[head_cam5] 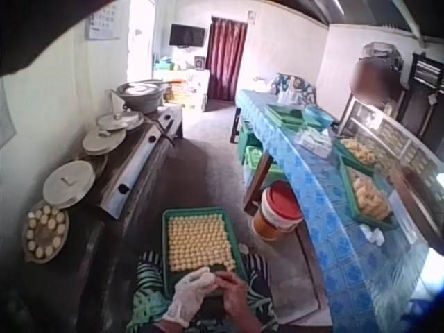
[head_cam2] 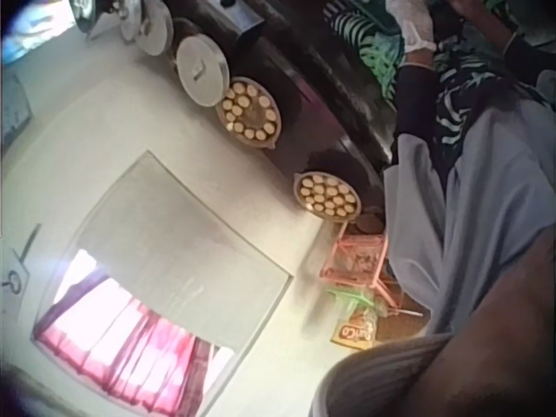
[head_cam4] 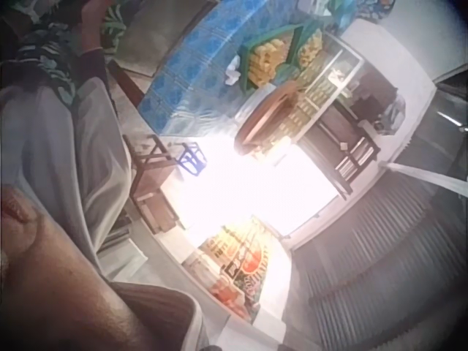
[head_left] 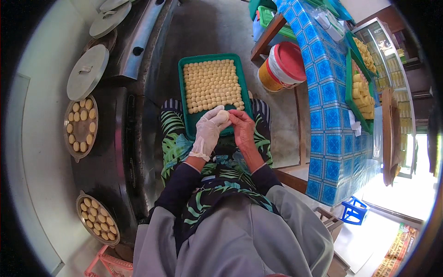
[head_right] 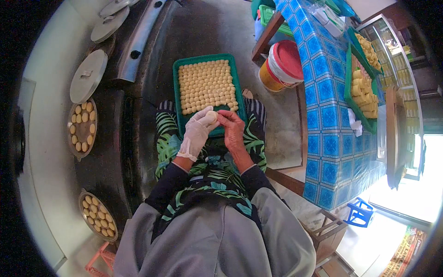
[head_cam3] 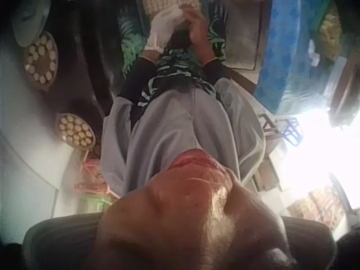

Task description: The person takes small portions of dough from a green tray, rolls them into balls by hand, and arranges them onto circular metal baking pans.

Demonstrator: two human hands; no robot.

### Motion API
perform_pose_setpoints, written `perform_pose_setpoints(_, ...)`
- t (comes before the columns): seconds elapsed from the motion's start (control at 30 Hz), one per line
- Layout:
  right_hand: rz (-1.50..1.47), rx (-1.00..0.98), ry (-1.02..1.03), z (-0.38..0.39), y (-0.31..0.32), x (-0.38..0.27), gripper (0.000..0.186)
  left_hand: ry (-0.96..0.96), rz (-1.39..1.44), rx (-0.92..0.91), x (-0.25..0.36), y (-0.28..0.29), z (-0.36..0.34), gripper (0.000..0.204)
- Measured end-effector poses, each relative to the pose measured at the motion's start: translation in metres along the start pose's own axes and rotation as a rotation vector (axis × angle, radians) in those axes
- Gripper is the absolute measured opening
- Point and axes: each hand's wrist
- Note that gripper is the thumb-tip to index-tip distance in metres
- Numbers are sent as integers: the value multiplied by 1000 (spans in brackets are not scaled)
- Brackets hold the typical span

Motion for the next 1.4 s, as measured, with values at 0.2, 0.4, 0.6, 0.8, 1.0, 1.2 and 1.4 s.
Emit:
perform_pose_setpoints(0.2, 441, 42, 419, 9, -14, -15, 10, -60, 23, 25, -6, 7, 0, 41)
perform_pose_setpoints(0.4, 1094, 47, 926, 11, -12, -26, 11, -8, 211, -72, -4, 19, 1, 31)
perform_pose_setpoints(0.6, -58, -38, 25, 0, -5, -5, 8, -31, 118, -75, -8, 16, 0, 30)
perform_pose_setpoints(0.8, 76, -69, 167, 2, -6, -13, 12, -6, 77, -55, 0, 8, 1, 35)
perform_pose_setpoints(1.0, -188, -72, -115, -13, -12, -15, 14, -27, 136, -284, 3, 14, -10, 36)
perform_pose_setpoints(1.2, 768, -103, 534, 0, -29, -26, 37, 33, 335, -157, 19, -13, -13, 60)
perform_pose_setpoints(1.4, 566, -67, 418, -9, -30, -44, 54, 120, 216, -108, 25, -18, -15, 64)
Point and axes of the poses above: each hand's wrist, its own z-axis away from the middle knuckle, its own y-axis out of the back of the hand, x = y × z, and after that the axes turned 7 degrees about z, right-handed
